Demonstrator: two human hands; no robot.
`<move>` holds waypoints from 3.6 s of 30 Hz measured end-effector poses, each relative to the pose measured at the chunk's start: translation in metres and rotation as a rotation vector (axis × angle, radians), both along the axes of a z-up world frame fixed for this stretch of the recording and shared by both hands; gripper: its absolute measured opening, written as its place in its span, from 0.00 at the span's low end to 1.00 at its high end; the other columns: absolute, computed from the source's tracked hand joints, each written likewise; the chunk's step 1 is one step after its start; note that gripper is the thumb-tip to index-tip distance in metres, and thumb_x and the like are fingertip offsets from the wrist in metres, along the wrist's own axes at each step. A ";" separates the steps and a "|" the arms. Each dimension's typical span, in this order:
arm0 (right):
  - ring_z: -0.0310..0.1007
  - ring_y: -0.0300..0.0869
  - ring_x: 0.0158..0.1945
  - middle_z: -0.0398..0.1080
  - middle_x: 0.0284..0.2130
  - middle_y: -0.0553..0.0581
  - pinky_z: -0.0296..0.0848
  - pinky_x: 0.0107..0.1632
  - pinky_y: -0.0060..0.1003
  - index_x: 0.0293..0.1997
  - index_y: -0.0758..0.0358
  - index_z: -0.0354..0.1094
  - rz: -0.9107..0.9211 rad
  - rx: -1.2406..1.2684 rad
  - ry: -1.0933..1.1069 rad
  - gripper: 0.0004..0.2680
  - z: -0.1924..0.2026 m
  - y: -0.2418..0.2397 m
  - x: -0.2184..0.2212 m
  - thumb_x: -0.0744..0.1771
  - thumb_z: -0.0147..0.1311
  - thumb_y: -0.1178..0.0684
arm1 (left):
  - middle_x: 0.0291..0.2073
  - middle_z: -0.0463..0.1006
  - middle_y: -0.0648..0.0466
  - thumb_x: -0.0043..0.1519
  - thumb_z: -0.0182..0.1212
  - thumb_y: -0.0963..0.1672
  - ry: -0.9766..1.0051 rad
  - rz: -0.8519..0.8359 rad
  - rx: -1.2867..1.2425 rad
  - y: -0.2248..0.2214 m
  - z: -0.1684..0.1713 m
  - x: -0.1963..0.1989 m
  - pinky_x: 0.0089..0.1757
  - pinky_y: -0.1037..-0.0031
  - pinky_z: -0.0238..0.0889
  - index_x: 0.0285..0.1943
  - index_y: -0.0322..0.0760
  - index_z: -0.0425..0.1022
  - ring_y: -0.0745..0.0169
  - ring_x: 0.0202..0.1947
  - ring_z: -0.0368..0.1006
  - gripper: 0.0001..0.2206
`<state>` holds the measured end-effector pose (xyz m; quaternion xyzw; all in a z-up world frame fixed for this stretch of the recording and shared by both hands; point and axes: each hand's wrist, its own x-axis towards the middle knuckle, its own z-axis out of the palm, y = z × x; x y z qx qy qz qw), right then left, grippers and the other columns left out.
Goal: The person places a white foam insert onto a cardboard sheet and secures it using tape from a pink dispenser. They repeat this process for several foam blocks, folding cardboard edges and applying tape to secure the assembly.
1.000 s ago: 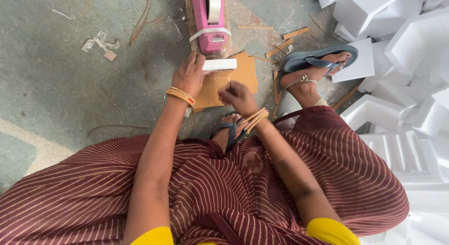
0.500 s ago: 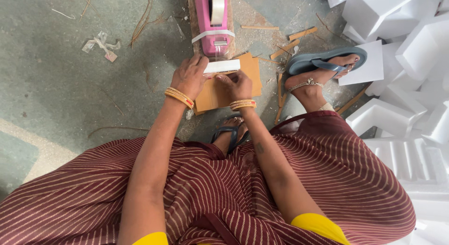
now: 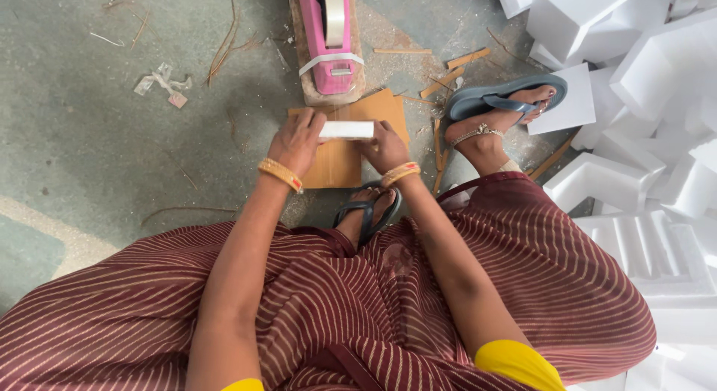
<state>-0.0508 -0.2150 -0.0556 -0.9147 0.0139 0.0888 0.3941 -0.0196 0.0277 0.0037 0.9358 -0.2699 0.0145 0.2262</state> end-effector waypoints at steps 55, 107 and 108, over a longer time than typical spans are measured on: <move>0.77 0.55 0.43 0.76 0.38 0.62 0.74 0.44 0.46 0.52 0.61 0.66 0.029 -0.104 -0.090 0.17 0.068 -0.017 -0.001 0.64 0.65 0.44 | 0.56 0.77 0.45 0.49 0.76 0.53 0.469 0.226 -0.078 0.026 0.022 -0.019 0.55 0.54 0.67 0.61 0.37 0.65 0.42 0.56 0.75 0.35; 0.66 0.35 0.21 0.72 0.18 0.56 0.65 0.26 0.31 0.30 0.68 0.73 -0.511 0.358 -0.001 0.14 -0.020 0.048 0.022 0.63 0.70 0.45 | 0.60 0.63 0.32 0.60 0.67 0.45 0.439 0.393 0.006 -0.045 0.011 0.038 0.49 0.48 0.69 0.71 0.50 0.56 0.22 0.52 0.71 0.30; 0.65 0.35 0.20 0.73 0.17 0.57 0.65 0.26 0.32 0.29 0.67 0.74 -0.507 0.203 -0.054 0.14 -0.016 0.048 0.022 0.61 0.71 0.45 | 0.60 0.63 0.33 0.60 0.66 0.45 0.441 0.397 0.019 -0.047 0.010 0.037 0.49 0.48 0.69 0.70 0.50 0.57 0.23 0.53 0.71 0.30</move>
